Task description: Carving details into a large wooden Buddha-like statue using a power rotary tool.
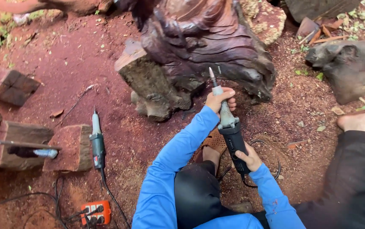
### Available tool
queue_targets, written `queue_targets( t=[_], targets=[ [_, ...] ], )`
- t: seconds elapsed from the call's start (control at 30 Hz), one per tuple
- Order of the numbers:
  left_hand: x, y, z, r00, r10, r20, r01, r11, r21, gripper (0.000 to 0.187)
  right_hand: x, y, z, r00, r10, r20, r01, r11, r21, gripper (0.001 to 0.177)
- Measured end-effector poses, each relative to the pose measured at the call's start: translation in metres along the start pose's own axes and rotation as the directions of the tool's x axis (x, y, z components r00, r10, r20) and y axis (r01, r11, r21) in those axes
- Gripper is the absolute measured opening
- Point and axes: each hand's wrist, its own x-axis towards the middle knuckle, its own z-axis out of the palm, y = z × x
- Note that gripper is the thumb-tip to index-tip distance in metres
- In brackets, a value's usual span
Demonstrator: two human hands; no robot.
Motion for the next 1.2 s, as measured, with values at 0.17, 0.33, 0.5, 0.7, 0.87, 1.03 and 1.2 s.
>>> queue_targets(
  t=[0.17, 0.33, 0.5, 0.7, 0.87, 1.03, 1.2],
  targets=[
    [-0.01, 0.01, -0.037, 0.988, 0.067, -0.142, -0.076, 0.995, -0.058, 0.029, -0.002, 0.003, 0.009, 0.993, 0.114, 0.024, -0.106, 0.967, -0.233, 0.069],
    [-0.001, 0.014, -0.06, 0.978, 0.037, -0.203, -0.079, 0.976, -0.203, 0.027, -0.002, -0.051, 0.022, 0.977, 0.214, -0.008, -0.21, 0.953, -0.218, 0.073],
    [-0.006, 0.037, -0.06, 0.982, 0.008, -0.191, -0.077, 0.931, -0.356, 0.029, 0.007, -0.09, 0.029, 0.978, 0.205, -0.04, -0.196, 0.835, -0.514, 0.121],
    [-0.034, 0.074, -0.068, 0.987, 0.046, -0.157, -0.111, 0.892, -0.438, 0.03, 0.019, -0.137, 0.066, 0.929, 0.323, -0.181, -0.37, 0.779, -0.506, 0.107],
    [-0.024, 0.084, -0.072, 0.985, 0.038, -0.167, -0.12, 0.848, -0.517, 0.023, 0.041, -0.162, 0.049, 0.937, 0.321, -0.14, -0.316, 0.602, -0.733, 0.104],
    [-0.003, 0.077, -0.067, 0.993, 0.008, -0.119, -0.073, 0.832, -0.551, 0.022, 0.06, -0.194, 0.029, 0.938, 0.329, -0.113, -0.255, 0.429, -0.866, 0.112],
    [-0.038, 0.106, -0.021, 0.995, -0.033, -0.091, -0.003, 0.93, -0.366, 0.024, 0.059, -0.181, -0.009, 0.956, 0.288, -0.059, -0.216, 0.553, -0.805, 0.107]
  ],
)
